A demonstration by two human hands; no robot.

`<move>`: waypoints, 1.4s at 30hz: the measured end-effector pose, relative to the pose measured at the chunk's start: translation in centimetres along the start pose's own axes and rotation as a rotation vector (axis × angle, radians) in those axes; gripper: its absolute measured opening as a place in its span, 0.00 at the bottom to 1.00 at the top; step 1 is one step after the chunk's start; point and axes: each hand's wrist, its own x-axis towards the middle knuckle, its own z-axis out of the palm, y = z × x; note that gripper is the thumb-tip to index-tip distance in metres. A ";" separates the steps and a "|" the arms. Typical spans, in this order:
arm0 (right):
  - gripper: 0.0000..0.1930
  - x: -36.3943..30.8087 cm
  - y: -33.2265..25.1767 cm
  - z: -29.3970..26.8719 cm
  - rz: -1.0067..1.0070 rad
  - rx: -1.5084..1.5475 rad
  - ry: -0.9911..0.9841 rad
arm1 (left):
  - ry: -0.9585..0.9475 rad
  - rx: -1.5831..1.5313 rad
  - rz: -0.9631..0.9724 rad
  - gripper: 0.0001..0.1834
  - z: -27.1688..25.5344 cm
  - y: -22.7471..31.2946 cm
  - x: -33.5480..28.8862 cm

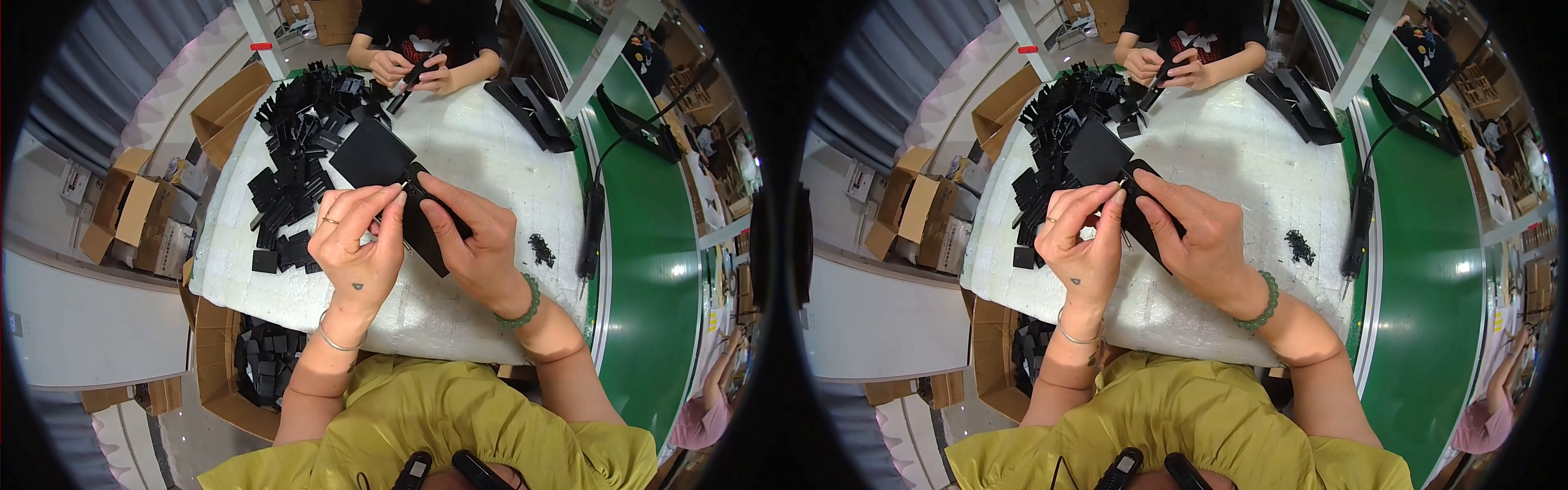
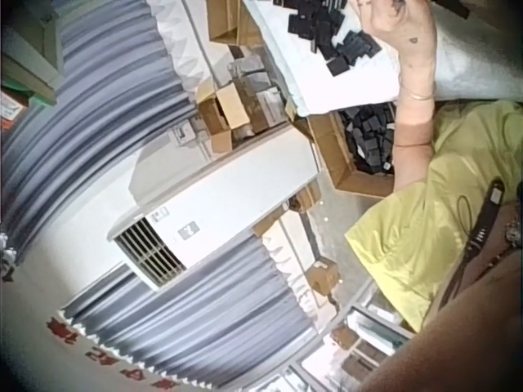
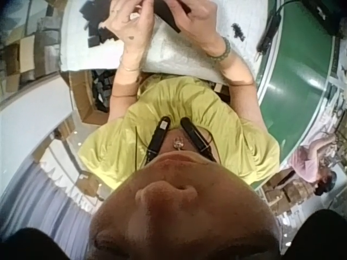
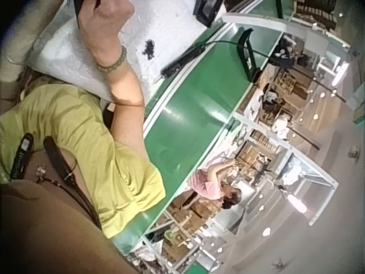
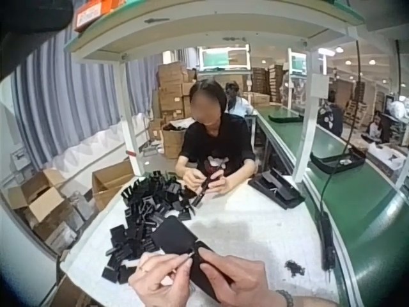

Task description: Assembling small black plastic components using an electric screwdriver.

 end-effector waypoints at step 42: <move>0.19 0.6 0.4 -1.7 0.217 0.154 -0.207 | -0.205 -0.164 -0.162 0.08 -1.2 -0.2 -0.2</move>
